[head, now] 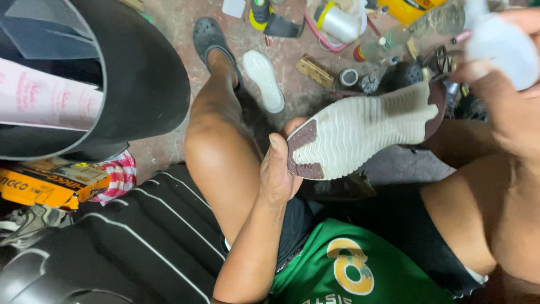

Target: The person applies glue from a small bottle along the edges and grooves of a white shoe sole. They rotate the sole to reach different areas and spread the adhesive with their fingers.

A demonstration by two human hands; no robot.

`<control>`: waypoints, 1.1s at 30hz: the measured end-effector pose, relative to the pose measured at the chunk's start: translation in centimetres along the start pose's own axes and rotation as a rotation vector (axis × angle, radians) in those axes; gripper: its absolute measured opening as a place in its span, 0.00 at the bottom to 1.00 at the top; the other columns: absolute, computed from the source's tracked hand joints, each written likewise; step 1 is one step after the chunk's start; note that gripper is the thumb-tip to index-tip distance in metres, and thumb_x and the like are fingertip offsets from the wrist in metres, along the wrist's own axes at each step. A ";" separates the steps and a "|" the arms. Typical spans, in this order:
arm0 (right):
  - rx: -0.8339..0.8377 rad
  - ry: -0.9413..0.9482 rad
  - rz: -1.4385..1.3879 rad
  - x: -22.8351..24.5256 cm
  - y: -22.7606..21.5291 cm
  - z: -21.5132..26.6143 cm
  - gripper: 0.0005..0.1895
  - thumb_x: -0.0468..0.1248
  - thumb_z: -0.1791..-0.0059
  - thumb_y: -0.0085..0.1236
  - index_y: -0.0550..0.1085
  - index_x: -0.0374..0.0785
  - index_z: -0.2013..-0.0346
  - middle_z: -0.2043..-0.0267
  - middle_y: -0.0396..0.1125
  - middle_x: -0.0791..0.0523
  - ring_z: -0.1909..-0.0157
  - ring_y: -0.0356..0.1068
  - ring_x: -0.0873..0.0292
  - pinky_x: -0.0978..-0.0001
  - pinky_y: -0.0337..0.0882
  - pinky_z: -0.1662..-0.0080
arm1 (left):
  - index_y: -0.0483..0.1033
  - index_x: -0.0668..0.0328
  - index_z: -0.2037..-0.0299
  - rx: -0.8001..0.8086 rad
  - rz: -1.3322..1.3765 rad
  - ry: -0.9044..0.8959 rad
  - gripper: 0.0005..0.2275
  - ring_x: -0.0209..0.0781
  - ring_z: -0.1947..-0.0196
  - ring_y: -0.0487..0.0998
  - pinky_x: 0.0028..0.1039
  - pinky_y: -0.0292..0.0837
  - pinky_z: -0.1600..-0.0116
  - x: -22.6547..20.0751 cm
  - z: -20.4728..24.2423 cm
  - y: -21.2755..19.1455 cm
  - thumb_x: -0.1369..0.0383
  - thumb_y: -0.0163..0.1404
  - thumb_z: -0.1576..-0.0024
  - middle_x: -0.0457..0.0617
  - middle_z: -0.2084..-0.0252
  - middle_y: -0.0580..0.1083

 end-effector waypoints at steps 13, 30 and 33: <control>-0.029 0.140 -0.613 -4.5 0.4 -2.6 0.28 0.47 0.43 0.68 0.67 0.41 0.34 0.51 0.69 0.57 0.46 0.70 0.58 0.46 0.75 0.43 | 0.62 0.69 0.32 -0.052 -0.010 0.239 0.33 0.43 0.31 0.67 0.38 0.59 0.24 -2.1 -1.3 1.7 0.43 0.41 0.32 0.53 0.33 0.68; -0.004 0.007 -0.814 -1.3 1.7 -4.8 0.17 0.27 0.42 0.64 0.69 0.32 0.41 0.49 0.68 0.54 0.47 0.72 0.57 0.63 0.74 0.38 | 0.66 0.74 0.35 -0.092 -0.205 0.208 0.20 0.39 0.37 0.71 0.31 0.61 0.28 -1.7 -1.8 2.6 0.62 0.38 0.26 0.54 0.42 0.72; -0.042 0.001 -0.778 -1.2 1.5 -4.7 0.13 0.24 0.42 0.62 0.70 0.31 0.45 0.52 0.69 0.53 0.50 0.72 0.56 0.62 0.75 0.40 | 0.67 0.76 0.38 -0.107 -0.372 0.165 0.14 0.35 0.46 0.72 0.29 0.64 0.33 -1.9 -1.3 2.4 0.69 0.39 0.26 0.52 0.47 0.74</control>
Point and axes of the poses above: each hand's wrist, its own z-axis away from the middle knuckle, its own y-axis out of the palm, x = y × z, the point moved 3 cm from there along -z, towards the middle knuckle
